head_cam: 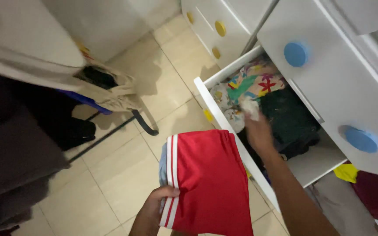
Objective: Sort folded clothes and put them into different dresser drawers.
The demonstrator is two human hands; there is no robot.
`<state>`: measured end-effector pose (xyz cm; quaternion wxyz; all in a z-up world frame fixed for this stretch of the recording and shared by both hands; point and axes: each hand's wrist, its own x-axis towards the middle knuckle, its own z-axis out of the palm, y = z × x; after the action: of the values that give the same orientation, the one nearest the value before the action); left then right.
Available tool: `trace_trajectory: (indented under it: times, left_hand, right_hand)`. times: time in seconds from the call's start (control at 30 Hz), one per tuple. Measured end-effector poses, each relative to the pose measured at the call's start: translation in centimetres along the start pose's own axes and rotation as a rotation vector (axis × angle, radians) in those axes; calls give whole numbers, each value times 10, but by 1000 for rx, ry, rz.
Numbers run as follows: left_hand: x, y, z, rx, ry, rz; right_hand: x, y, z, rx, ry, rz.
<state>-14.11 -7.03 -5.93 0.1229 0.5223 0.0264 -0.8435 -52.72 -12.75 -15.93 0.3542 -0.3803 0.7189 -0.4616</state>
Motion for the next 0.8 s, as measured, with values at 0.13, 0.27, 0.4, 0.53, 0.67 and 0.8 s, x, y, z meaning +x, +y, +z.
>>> trace_trajectory:
  times: [0.13,0.27,0.4,0.53,0.67,0.8]
  left_hand:
    - [22,-17,21,-15,173,-47]
    - [47,-20,44,-69,116,-38]
    - [96,-12,81,22,-83,-105]
    - [112,21,170,310,-191,-88]
    - [116,35,218,588,-396,175]
    - [118,37,222,346,-270,54]
  right_hand:
    - [31,121,23,-476,-456,-411]
    - [-9,-72,-24,133,-258,665]
    - [-54,-72,-102,797,-366,895]
    - [-79,-38,-155,666,-191,1170]
    - [-66,-61,-152,502,-250,961]
    - [-63,-72,-147,380,-101,887]
